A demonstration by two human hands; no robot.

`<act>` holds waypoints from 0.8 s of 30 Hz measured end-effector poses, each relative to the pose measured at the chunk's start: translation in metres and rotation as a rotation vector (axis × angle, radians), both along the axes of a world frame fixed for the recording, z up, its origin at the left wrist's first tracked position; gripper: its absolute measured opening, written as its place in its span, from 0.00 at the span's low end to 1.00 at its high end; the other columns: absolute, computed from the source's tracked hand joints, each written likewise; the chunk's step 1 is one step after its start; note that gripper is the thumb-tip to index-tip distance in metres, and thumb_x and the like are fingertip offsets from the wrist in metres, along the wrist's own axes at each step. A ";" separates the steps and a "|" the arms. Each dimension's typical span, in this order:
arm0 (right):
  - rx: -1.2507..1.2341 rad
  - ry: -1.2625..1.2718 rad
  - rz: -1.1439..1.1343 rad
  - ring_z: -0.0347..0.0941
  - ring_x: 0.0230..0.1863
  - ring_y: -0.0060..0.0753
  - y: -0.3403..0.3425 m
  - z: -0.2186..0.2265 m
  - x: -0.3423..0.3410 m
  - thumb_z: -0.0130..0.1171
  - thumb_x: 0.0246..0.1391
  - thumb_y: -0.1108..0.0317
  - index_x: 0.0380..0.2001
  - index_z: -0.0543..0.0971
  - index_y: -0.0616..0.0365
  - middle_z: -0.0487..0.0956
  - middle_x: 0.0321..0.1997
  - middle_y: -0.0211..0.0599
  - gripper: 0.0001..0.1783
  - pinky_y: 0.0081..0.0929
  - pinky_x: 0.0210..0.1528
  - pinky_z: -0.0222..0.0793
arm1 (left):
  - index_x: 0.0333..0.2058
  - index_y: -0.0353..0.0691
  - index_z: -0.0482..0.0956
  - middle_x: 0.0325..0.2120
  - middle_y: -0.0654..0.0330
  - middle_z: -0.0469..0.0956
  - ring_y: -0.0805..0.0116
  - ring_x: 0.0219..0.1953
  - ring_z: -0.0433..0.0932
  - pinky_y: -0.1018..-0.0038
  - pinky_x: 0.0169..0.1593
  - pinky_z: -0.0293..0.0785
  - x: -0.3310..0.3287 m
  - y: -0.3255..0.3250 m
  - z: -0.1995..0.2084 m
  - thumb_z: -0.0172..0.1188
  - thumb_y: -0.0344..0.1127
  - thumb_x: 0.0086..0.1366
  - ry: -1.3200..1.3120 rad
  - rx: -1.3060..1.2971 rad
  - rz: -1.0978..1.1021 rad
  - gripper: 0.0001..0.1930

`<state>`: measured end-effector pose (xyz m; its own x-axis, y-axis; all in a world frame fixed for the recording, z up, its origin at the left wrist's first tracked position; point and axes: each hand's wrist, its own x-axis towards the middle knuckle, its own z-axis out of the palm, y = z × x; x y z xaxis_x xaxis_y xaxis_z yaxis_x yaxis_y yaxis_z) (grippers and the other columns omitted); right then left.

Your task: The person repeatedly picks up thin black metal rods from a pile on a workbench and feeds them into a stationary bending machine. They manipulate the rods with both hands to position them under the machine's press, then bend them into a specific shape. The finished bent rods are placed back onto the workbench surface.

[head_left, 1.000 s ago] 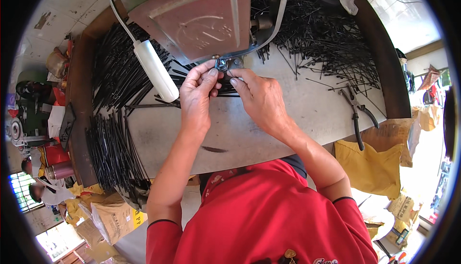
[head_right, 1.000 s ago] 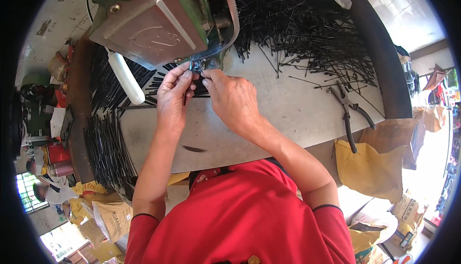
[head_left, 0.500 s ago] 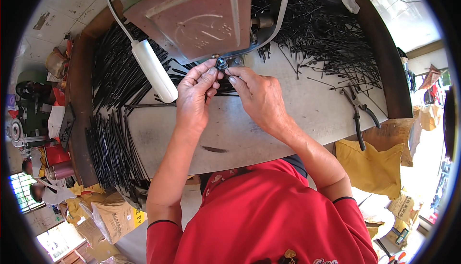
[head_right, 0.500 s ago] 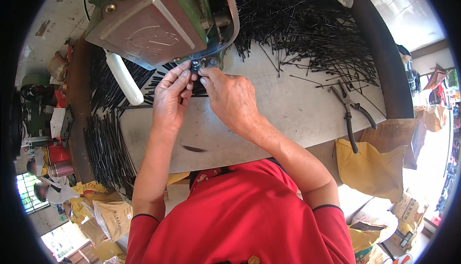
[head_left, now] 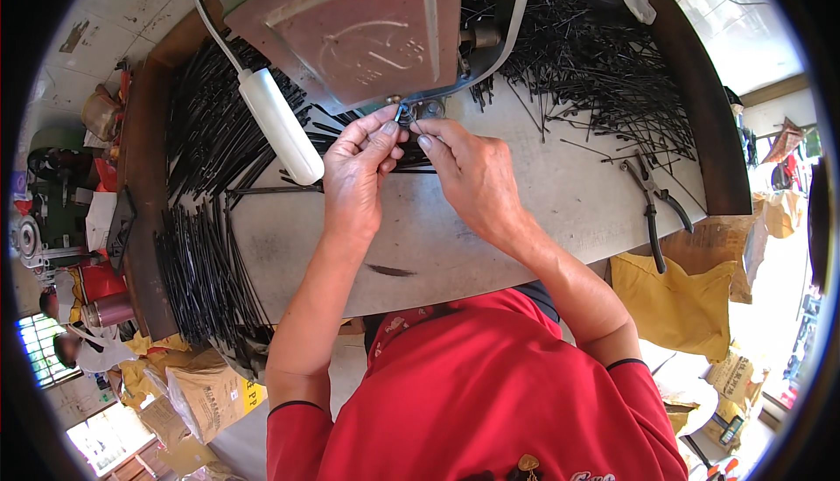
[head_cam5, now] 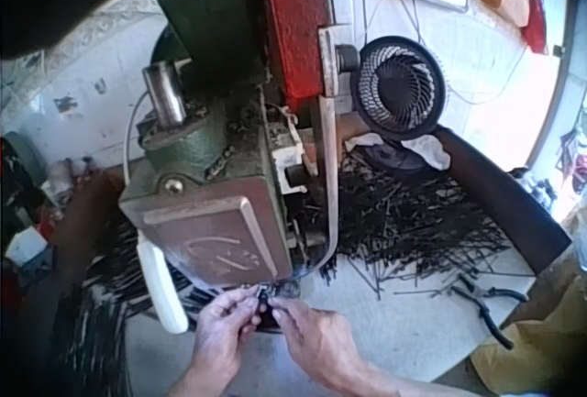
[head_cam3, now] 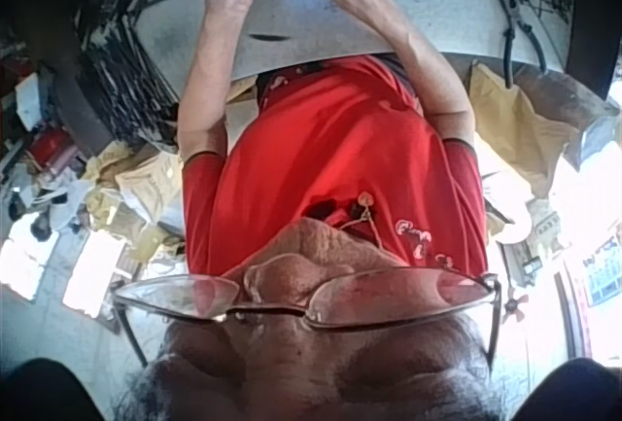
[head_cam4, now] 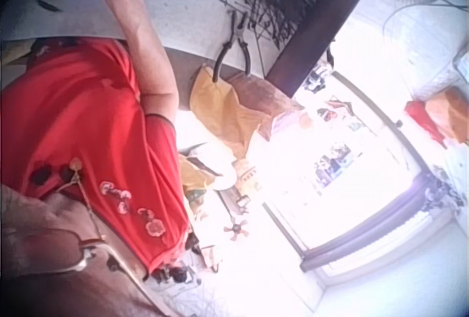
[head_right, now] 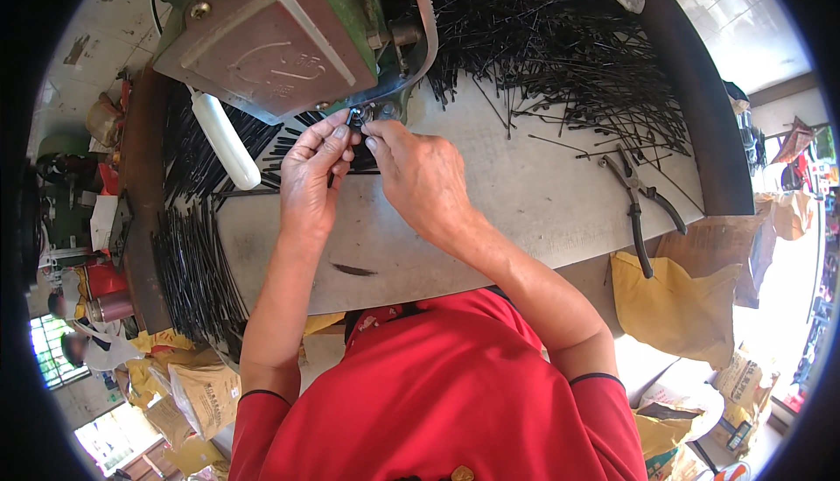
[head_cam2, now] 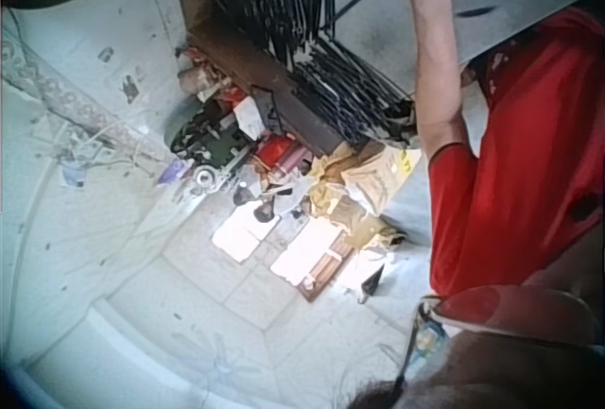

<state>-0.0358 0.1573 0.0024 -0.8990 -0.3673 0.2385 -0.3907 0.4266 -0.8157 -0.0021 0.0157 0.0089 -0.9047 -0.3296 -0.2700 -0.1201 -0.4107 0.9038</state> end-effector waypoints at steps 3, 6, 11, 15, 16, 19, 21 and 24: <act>-0.071 0.070 -0.008 0.76 0.26 0.51 -0.001 -0.007 0.002 0.54 0.57 0.66 0.39 0.77 0.57 0.78 0.23 0.49 0.09 0.40 0.27 0.70 | 0.45 0.35 0.76 0.30 0.66 0.76 0.84 0.27 0.69 0.89 0.30 0.63 0.001 0.001 0.002 0.58 0.28 0.63 -0.017 0.039 0.012 0.12; -0.095 0.027 -0.010 0.76 0.26 0.51 -0.001 -0.005 0.006 0.54 0.57 0.67 0.39 0.76 0.57 0.78 0.23 0.49 0.09 0.40 0.26 0.70 | 0.45 0.34 0.76 0.29 0.65 0.77 0.83 0.27 0.69 0.89 0.30 0.64 0.001 0.002 0.002 0.58 0.27 0.62 -0.002 0.064 0.023 0.12; -0.080 0.029 -0.009 0.76 0.25 0.50 -0.002 -0.006 0.006 0.54 0.57 0.67 0.39 0.76 0.58 0.78 0.23 0.48 0.09 0.39 0.26 0.70 | 0.45 0.33 0.76 0.29 0.65 0.77 0.83 0.27 0.69 0.88 0.30 0.65 0.002 0.003 0.001 0.58 0.27 0.62 0.004 0.043 0.033 0.12; -0.078 0.046 -0.012 0.76 0.24 0.49 -0.002 -0.008 0.006 0.54 0.57 0.67 0.39 0.76 0.58 0.78 0.22 0.47 0.09 0.39 0.25 0.70 | 0.45 0.36 0.76 0.30 0.67 0.76 0.84 0.27 0.69 0.89 0.31 0.64 0.003 0.004 0.001 0.58 0.28 0.63 -0.016 0.053 0.026 0.12; -0.084 0.053 -0.013 0.76 0.24 0.49 -0.002 -0.009 0.006 0.54 0.57 0.67 0.39 0.76 0.58 0.78 0.22 0.47 0.09 0.39 0.25 0.70 | 0.45 0.37 0.76 0.30 0.67 0.76 0.85 0.28 0.69 0.89 0.31 0.64 0.003 0.004 0.001 0.58 0.29 0.63 -0.024 0.061 0.025 0.12; -0.100 0.068 -0.012 0.76 0.24 0.49 -0.003 -0.010 0.007 0.54 0.57 0.67 0.39 0.76 0.58 0.78 0.22 0.47 0.08 0.39 0.25 0.70 | 0.45 0.37 0.76 0.30 0.67 0.76 0.85 0.27 0.69 0.89 0.31 0.64 0.002 0.005 0.000 0.58 0.29 0.63 -0.013 0.079 0.033 0.12; -0.107 0.069 -0.011 0.76 0.24 0.49 -0.003 -0.009 0.007 0.54 0.56 0.68 0.38 0.76 0.58 0.78 0.22 0.47 0.08 0.39 0.25 0.70 | 0.45 0.37 0.77 0.30 0.67 0.76 0.85 0.27 0.69 0.89 0.31 0.64 0.002 0.004 -0.001 0.58 0.29 0.63 0.000 0.083 0.031 0.12; -0.115 0.054 -0.006 0.76 0.24 0.49 -0.003 -0.010 0.007 0.54 0.56 0.68 0.39 0.76 0.58 0.78 0.22 0.47 0.08 0.39 0.25 0.70 | 0.45 0.37 0.77 0.30 0.67 0.76 0.85 0.27 0.69 0.89 0.31 0.64 0.002 0.004 -0.002 0.58 0.29 0.63 0.006 0.082 0.033 0.11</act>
